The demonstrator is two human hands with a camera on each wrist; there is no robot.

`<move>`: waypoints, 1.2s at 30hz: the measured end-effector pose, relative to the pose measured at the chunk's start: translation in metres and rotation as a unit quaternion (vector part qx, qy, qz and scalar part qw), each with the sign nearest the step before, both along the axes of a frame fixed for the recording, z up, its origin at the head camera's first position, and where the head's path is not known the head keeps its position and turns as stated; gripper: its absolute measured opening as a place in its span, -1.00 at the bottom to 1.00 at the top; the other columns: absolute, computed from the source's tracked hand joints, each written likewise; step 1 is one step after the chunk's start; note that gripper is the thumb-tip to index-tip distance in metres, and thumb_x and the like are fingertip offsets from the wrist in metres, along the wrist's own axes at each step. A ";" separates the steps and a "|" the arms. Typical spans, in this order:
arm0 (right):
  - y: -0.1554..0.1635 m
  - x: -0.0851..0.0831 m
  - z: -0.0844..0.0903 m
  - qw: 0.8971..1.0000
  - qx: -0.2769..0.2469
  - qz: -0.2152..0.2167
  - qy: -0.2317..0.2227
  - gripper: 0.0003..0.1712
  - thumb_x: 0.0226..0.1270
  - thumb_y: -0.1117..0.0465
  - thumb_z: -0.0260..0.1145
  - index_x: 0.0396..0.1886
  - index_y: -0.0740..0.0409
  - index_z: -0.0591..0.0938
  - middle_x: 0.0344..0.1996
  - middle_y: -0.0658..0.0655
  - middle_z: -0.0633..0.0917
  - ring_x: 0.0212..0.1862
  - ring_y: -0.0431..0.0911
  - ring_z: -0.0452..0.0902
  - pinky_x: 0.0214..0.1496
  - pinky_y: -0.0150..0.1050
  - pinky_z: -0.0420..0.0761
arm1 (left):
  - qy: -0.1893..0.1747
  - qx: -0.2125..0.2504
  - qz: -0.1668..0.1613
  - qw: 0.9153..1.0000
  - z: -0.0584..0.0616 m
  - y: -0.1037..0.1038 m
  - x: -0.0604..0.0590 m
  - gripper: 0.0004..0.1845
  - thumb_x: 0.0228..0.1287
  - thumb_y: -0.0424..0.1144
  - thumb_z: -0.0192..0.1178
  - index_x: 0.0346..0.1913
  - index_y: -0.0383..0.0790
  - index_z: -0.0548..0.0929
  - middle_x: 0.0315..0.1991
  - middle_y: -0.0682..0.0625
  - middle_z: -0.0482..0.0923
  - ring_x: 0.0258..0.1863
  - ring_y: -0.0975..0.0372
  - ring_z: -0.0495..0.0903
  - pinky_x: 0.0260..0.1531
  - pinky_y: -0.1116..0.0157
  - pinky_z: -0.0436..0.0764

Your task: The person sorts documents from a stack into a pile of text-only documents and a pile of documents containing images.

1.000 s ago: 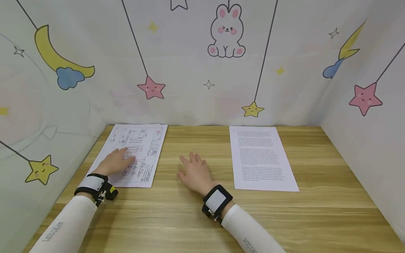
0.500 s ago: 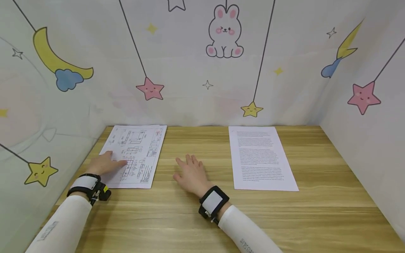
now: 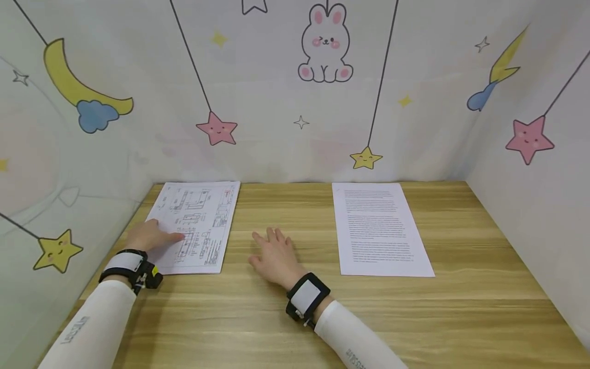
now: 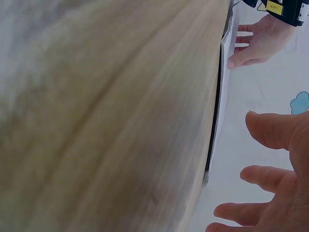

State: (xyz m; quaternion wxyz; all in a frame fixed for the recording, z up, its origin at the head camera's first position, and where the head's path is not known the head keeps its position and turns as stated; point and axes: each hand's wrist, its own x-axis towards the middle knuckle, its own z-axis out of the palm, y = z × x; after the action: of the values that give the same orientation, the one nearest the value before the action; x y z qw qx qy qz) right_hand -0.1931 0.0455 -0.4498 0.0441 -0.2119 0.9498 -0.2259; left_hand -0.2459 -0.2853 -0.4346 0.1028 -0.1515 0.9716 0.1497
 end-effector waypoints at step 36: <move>-0.007 0.002 -0.003 1.000 -0.013 0.004 -0.017 -0.33 0.42 -0.07 0.24 0.46 0.01 0.39 0.47 0.38 0.31 0.53 0.32 0.12 0.46 0.33 0.20 | 0.016 0.094 0.049 0.994 -0.004 -0.008 -0.006 -0.17 0.27 -0.14 0.24 0.39 -0.65 0.15 0.19 -0.56 0.36 0.00 -0.21 0.48 -0.04 -0.04 0.56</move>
State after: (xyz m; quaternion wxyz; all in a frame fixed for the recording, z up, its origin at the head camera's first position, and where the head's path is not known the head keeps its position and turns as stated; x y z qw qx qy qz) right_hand -0.1913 0.0386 -0.4529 0.0584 -0.2120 0.9450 -0.2419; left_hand -0.2514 -0.2928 -0.4386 0.0936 -0.1859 0.9463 0.2474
